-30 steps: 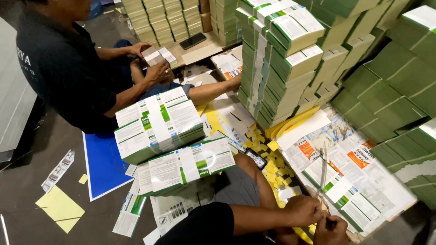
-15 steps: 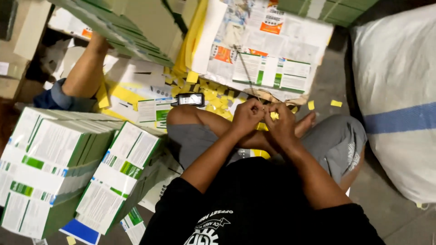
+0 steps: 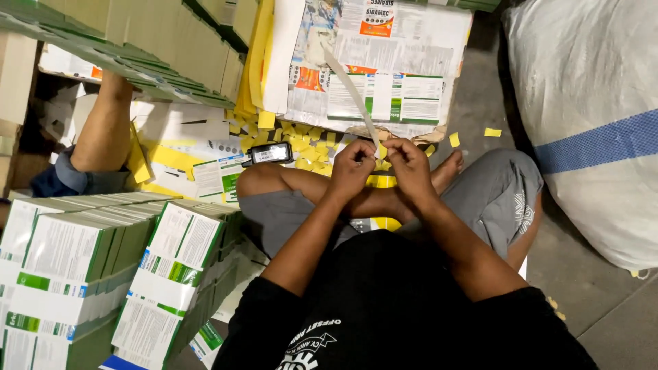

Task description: The person bundles stacks of unfolded product boxes together using yellow adhesive strips.

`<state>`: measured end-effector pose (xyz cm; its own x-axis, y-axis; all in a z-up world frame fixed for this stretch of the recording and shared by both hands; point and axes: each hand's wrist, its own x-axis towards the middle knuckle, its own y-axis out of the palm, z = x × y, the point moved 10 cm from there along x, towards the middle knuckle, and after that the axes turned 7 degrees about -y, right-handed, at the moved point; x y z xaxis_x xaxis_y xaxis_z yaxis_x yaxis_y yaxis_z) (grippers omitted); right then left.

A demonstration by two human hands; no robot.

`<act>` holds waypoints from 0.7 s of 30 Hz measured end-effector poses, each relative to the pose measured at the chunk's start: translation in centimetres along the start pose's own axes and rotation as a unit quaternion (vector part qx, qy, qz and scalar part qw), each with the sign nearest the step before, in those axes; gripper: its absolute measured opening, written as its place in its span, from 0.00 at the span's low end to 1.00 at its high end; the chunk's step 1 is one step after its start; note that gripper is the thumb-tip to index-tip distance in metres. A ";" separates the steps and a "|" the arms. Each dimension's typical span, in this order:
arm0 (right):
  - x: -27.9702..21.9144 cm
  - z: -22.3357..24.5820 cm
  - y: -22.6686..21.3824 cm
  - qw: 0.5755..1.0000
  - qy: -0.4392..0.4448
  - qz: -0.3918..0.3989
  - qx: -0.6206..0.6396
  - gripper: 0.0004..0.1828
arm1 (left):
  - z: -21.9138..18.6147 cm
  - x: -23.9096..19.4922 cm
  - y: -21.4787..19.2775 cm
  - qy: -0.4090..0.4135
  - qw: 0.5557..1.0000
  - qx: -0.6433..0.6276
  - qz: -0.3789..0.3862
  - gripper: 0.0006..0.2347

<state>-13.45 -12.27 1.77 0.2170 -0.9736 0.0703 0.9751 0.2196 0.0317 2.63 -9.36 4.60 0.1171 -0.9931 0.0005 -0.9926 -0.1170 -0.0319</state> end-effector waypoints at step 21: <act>-1.4 13.6 2.9 0.905 -0.280 -0.023 -0.319 0.06 | -0.7 1.4 -0.3 -0.185 0.979 0.061 -0.066 0.10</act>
<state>-11.51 -9.42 15.30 0.2930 -0.7573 0.5837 0.8491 -0.0746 -0.5230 3.09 -10.76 5.34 0.2708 -0.8974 -0.3483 -0.9593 -0.2215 -0.1751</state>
